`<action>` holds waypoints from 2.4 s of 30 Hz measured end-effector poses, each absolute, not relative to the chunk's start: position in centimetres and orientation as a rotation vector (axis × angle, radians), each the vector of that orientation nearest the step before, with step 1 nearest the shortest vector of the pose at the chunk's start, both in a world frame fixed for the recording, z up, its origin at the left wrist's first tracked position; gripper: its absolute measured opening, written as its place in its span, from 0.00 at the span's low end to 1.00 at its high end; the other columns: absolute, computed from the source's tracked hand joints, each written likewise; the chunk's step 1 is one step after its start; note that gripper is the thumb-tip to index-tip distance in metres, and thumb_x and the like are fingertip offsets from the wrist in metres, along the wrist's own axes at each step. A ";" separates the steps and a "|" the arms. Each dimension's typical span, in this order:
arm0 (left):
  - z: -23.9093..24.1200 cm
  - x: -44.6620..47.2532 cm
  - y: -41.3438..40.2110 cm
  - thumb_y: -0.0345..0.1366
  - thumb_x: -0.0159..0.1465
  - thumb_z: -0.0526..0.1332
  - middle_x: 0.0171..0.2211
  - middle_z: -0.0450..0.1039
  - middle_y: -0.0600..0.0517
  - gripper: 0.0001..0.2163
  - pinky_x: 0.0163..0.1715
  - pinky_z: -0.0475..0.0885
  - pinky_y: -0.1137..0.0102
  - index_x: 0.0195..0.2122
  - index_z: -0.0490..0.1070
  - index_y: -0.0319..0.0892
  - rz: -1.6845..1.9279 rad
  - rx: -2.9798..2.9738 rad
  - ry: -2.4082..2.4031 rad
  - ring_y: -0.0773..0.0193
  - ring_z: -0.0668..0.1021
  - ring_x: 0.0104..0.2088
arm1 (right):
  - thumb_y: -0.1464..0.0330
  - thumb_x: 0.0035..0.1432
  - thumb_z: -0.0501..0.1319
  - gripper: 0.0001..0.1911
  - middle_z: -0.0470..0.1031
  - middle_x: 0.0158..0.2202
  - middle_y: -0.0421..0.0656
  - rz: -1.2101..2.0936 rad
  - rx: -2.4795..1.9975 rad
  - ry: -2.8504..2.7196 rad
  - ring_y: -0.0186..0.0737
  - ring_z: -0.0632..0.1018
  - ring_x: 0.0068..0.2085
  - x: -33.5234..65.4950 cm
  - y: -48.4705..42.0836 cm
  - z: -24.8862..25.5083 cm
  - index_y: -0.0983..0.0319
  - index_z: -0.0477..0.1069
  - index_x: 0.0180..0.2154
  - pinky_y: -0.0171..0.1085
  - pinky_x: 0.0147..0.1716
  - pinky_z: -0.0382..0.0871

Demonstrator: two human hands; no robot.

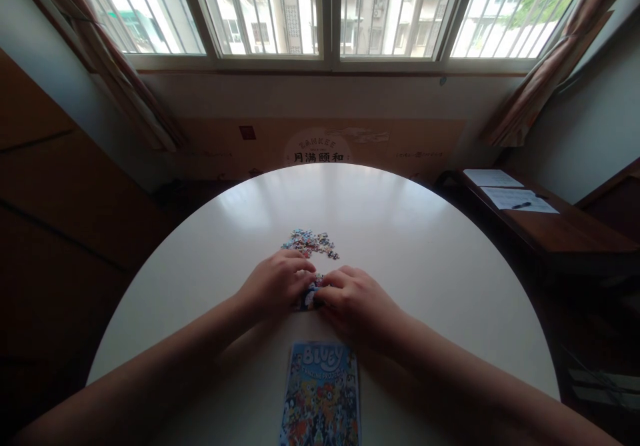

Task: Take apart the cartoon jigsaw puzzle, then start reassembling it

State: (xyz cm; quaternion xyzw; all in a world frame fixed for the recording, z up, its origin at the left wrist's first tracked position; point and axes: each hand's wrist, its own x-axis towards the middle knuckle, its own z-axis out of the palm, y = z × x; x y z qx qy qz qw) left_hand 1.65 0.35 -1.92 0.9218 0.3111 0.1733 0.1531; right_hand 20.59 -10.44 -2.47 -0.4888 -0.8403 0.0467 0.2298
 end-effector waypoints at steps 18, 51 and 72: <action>-2.0 2.3 -0.3 0.34 0.61 0.67 0.38 0.76 0.49 0.02 0.49 0.71 0.57 0.34 0.78 0.44 0.429 2.589 0.913 0.53 0.75 0.44 | 0.61 0.60 0.65 0.15 0.74 0.45 0.47 0.125 -1.659 -2.191 0.44 0.73 0.46 22.5 -9.7 -2.8 0.56 0.77 0.48 0.44 0.47 0.68; -0.4 1.8 0.0 0.35 0.61 0.63 0.29 0.73 0.52 0.07 0.29 0.69 0.70 0.37 0.74 0.39 0.509 1.859 0.556 0.67 0.72 0.28 | 0.64 0.65 0.60 0.08 0.76 0.35 0.44 0.504 -1.336 -1.803 0.36 0.75 0.37 22.4 -9.8 -2.1 0.61 0.75 0.39 0.36 0.38 0.70; -0.6 0.0 3.5 0.36 0.63 0.60 0.38 0.80 0.47 0.11 0.37 0.75 0.66 0.41 0.81 0.42 0.696 2.253 0.966 0.62 0.77 0.33 | 0.68 0.65 0.59 0.09 0.79 0.39 0.43 0.352 -1.441 -1.825 0.40 0.76 0.43 23.1 -9.1 -3.2 0.58 0.79 0.41 0.42 0.45 0.70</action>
